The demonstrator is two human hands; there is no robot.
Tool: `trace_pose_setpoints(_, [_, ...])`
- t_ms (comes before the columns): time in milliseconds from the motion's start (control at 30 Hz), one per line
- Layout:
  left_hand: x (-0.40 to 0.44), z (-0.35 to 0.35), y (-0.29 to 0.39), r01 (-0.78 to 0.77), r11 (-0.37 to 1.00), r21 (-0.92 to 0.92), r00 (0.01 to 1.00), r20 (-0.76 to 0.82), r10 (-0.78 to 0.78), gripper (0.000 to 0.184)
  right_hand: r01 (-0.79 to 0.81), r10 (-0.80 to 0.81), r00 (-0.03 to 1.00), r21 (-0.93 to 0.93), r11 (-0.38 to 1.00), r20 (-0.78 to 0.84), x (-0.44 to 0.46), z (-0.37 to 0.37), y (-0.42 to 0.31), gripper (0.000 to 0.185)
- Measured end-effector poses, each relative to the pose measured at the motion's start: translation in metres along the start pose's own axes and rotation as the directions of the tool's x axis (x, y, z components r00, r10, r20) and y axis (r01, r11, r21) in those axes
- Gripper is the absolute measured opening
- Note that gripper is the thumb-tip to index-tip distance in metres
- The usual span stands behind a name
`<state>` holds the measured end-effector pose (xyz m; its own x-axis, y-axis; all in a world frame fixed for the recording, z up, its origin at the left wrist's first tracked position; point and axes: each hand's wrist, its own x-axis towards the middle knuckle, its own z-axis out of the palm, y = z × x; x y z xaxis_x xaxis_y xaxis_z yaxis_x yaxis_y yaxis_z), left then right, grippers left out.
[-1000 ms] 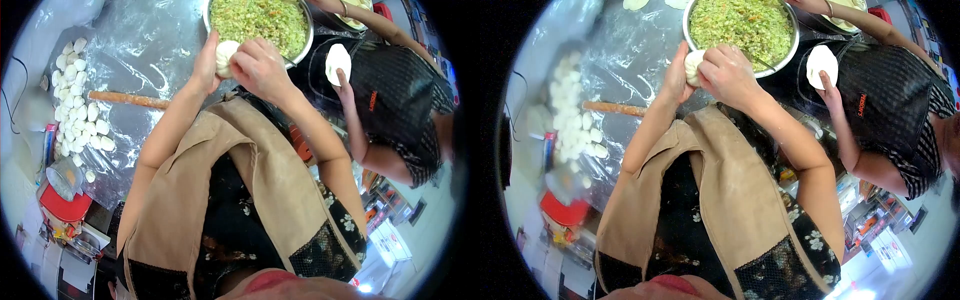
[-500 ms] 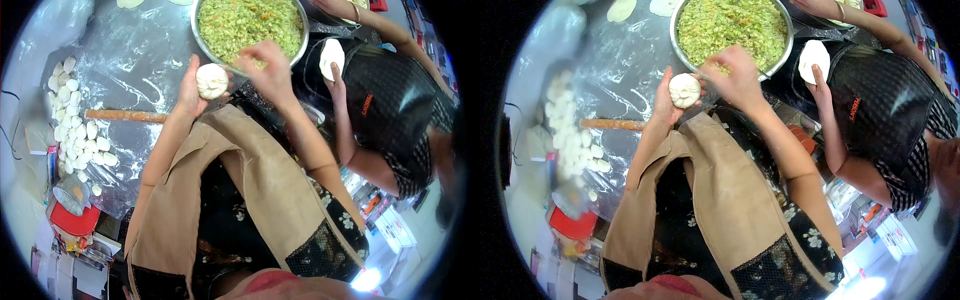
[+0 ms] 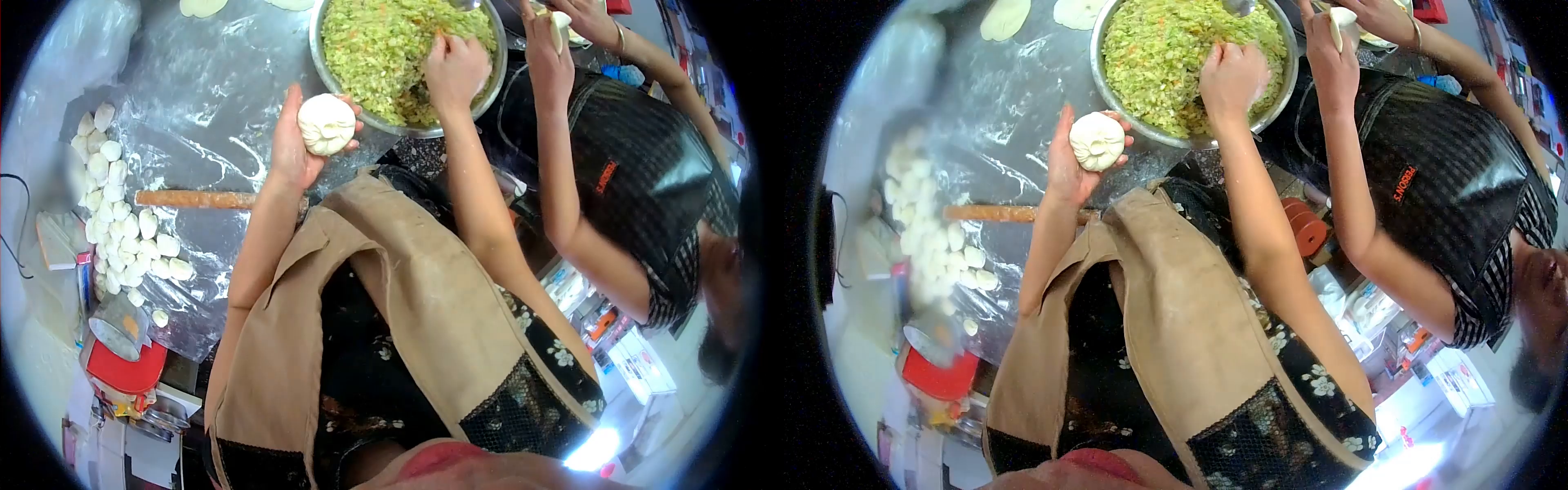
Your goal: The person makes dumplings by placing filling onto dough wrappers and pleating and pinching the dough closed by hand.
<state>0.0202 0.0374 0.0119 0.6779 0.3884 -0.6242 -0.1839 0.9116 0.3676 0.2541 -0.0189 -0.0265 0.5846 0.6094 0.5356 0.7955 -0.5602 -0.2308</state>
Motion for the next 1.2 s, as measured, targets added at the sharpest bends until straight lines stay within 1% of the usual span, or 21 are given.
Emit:
trace_pose_setpoints(33, [0.0, 0.0, 0.001, 0.004, 1.0, -0.028, 1.0, -0.004, -0.004, 0.063, -0.019, 0.016, 1.0, 0.119, 0.993, 0.026, -0.001, -0.011, -0.004, 0.015])
trace_pose_setpoints(100, [0.007, 0.004, 0.001, -0.01, 0.996, -0.089, 1.0, -0.01, 0.009, 0.063, 0.05, -0.052, 0.999, 0.102, 0.994, 0.018, -0.004, -0.032, -0.018, 0.012])
trace_pose_setpoints(133, [0.01, 0.006, 0.001, -0.021, 0.989, -0.144, 1.0, -0.013, 0.019, 0.063, -0.115, 0.063, 0.983, 0.317, 0.941, 0.17, -0.005, -0.045, -0.03, 0.011])
trace_pose_setpoints(167, [0.013, 0.008, 0.002, -0.046, 0.99, -0.132, 0.999, 0.0, 0.046, 0.064, -0.3, 0.137, 0.93, 0.486, 0.821, 0.342, -0.008, -0.06, -0.044, 0.011])
trace_pose_setpoints(200, [0.014, 0.012, 0.002, -0.066, 0.989, -0.133, 0.998, 0.008, 0.067, 0.063, -0.453, 0.184, 0.861, 0.55, 0.702, 0.474, -0.008, -0.077, -0.06, 0.012])
trace_pose_setpoints(233, [0.015, 0.016, 0.003, -0.087, 0.987, -0.133, 0.996, 0.024, 0.09, 0.063, -0.45, 0.173, 0.861, 0.559, 0.697, 0.478, -0.01, -0.09, -0.073, 0.012])
trace_pose_setpoints(300, [0.014, 0.024, 0.003, -0.117, 0.979, -0.168, 0.993, -0.002, 0.119, 0.065, -0.37, 0.025, 0.885, 0.67, 0.644, 0.465, -0.015, -0.106, -0.09, 0.012])
trace_pose_setpoints(333, [0.013, 0.026, 0.003, -0.137, 0.97, -0.2, 0.991, -0.02, 0.136, 0.067, -0.367, 0.019, 0.886, 0.675, 0.64, 0.463, -0.018, -0.107, -0.095, 0.012])
trace_pose_setpoints(400, [0.008, 0.029, 0.001, -0.158, 0.958, -0.238, 0.987, -0.008, 0.161, 0.064, -0.152, -0.106, 0.948, 0.717, 0.681, 0.301, -0.025, -0.11, -0.104, 0.013])
trace_pose_setpoints(433, [0.007, 0.029, 0.001, -0.174, 0.945, -0.278, 0.983, 0.006, 0.183, 0.062, -0.149, -0.11, 0.948, 0.72, 0.678, 0.299, -0.027, -0.109, -0.107, 0.013])
trace_pose_setpoints(500, [0.007, 0.025, -0.002, -0.187, 0.93, -0.315, 0.979, 0.018, 0.203, 0.062, 0.1, -0.238, 0.964, 0.669, 0.737, 0.119, -0.034, -0.105, -0.111, 0.013])
trace_pose_setpoints(567, [0.004, 0.022, -0.002, -0.193, 0.922, -0.336, 0.966, 0.098, 0.238, 0.061, 0.135, -0.265, 0.96, 0.667, 0.732, 0.096, -0.038, -0.104, -0.116, 0.015])
trace_pose_setpoints(633, [-0.003, 0.023, 0.0, -0.22, 0.928, -0.302, 0.971, 0.028, 0.239, 0.061, 0.14, -0.278, 0.954, 0.656, 0.742, 0.111, -0.04, -0.108, -0.12, 0.016])
trace_pose_setpoints(867, [-0.011, 0.006, 0.005, -0.264, 0.903, -0.338, 0.95, 0.072, 0.305, 0.061, 0.213, -0.379, 0.92, 0.685, 0.696, 0.1, -0.041, -0.107, -0.128, 0.015])
trace_pose_setpoints(933, [-0.011, -0.002, 0.007, -0.279, 0.893, -0.354, 0.936, 0.107, 0.335, 0.061, 0.366, -0.502, 0.864, 0.642, 0.674, 0.035, -0.038, -0.108, -0.133, 0.017])
trace_pose_setpoints(1000, [-0.014, -0.008, 0.01, -0.263, 0.887, -0.38, 0.924, 0.164, 0.344, 0.061, 0.424, -0.566, 0.824, 0.617, 0.663, 0.042, -0.035, -0.113, -0.14, 0.016])
trace_pose_setpoints(1033, [-0.017, -0.008, 0.012, -0.267, 0.884, -0.383, 0.924, 0.158, 0.348, 0.061, 0.479, -0.62, 0.783, 0.587, 0.653, 0.051, -0.034, -0.114, -0.143, 0.016])
trace_pose_setpoints(1067, [-0.02, -0.006, 0.014, -0.289, 0.891, -0.351, 0.941, 0.066, 0.331, 0.061, 0.509, -0.652, 0.758, 0.61, 0.607, 0.017, -0.032, -0.109, -0.14, 0.022])
trace_pose_setpoints(1100, [-0.023, -0.005, 0.017, -0.306, 0.898, -0.317, 0.949, -0.025, 0.315, 0.061, 0.51, -0.655, 0.755, 0.613, 0.603, 0.016, -0.031, -0.11, -0.14, 0.022])
trace_pose_setpoints(1167, [-0.028, -0.01, 0.023, -0.277, 0.897, -0.344, 0.958, -0.03, 0.285, 0.063, 0.271, -0.495, 0.863, 0.733, 0.624, 0.102, -0.026, -0.111, -0.147, 0.036])
trace_pose_setpoints(1200, [-0.029, -0.012, 0.025, -0.256, 0.903, -0.346, 0.965, -0.034, 0.26, 0.067, 0.225, -0.547, 0.811, 0.751, 0.621, 0.209, -0.025, -0.108, -0.152, 0.057])
